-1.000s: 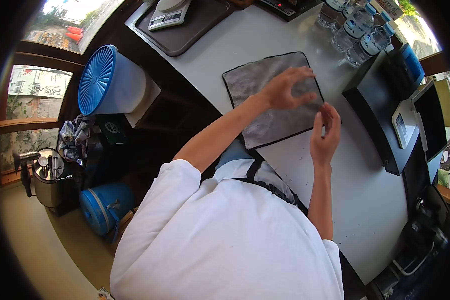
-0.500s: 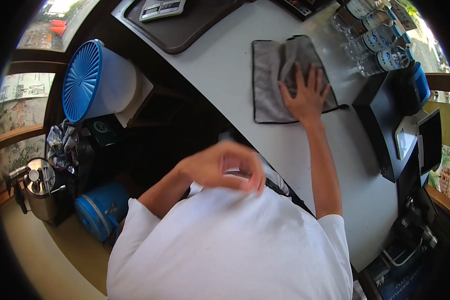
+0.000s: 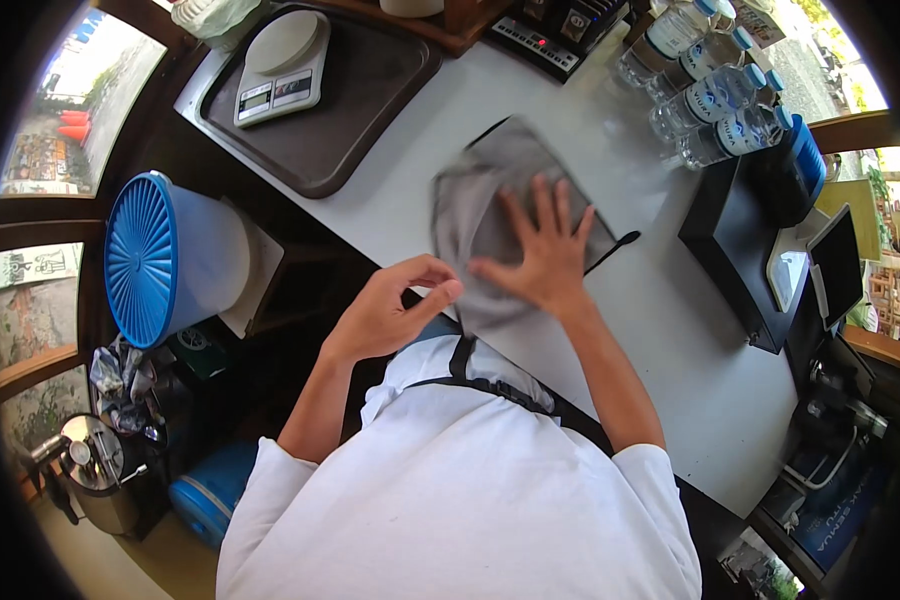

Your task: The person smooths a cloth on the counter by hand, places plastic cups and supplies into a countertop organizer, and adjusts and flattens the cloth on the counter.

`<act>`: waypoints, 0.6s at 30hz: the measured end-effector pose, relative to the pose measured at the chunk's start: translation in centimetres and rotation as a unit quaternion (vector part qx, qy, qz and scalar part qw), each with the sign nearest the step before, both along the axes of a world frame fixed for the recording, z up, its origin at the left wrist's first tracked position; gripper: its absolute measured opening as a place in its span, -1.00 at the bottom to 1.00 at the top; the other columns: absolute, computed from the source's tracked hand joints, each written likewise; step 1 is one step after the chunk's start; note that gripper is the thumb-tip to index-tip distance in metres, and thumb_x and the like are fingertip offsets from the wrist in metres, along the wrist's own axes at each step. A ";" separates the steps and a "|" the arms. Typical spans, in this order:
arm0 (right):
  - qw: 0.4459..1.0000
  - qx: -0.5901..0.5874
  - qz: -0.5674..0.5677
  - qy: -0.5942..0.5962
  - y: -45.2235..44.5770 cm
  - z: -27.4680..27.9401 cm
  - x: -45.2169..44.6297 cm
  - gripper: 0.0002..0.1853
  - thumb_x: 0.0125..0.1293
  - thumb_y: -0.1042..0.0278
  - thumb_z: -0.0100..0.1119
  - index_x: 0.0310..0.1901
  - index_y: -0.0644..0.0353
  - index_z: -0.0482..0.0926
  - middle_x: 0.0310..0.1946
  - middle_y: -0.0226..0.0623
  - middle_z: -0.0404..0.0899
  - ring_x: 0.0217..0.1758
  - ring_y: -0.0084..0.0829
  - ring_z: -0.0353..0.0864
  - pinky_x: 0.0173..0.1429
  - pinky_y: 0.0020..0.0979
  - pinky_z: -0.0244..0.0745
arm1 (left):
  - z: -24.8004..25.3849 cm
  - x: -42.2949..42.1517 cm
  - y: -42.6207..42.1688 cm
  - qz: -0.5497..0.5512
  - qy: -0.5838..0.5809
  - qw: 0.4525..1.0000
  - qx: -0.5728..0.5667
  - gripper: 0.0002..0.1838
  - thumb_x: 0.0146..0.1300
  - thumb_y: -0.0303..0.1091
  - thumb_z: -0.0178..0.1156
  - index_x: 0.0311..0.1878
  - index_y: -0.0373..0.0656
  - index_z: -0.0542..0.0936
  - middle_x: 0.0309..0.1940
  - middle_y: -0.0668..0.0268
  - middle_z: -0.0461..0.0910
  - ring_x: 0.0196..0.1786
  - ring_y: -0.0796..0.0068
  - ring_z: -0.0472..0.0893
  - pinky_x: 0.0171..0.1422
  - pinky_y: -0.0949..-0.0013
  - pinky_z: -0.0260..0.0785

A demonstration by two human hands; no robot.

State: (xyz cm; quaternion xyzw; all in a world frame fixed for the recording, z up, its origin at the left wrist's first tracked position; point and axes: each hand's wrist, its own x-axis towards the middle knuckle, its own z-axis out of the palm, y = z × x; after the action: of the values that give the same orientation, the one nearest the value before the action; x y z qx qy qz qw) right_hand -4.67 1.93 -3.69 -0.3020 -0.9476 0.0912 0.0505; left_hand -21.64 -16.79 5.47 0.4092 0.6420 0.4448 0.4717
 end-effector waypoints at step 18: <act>0.992 0.005 -0.125 -0.024 8.5 -0.5 -5.3 0.19 0.09 -0.75 0.15 0.67 -0.26 0.11 0.71 0.03 -0.14 0.77 0.09 -0.25 0.65 0.44 -0.44 | -8.0 -6.2 -4.1 0.359 -0.025 0.915 0.180 -0.84 0.57 -0.39 0.22 -0.03 -0.32 0.60 -0.22 0.31 0.68 -0.10 0.61 0.66 0.05 0.53 0.48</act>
State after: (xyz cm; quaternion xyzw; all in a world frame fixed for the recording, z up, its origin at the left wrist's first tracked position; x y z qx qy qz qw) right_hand -9.92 10.42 -4.15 -0.4199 -0.9038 0.0721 0.0402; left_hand -27.79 -20.84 -2.55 0.2176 0.6433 0.7020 0.2143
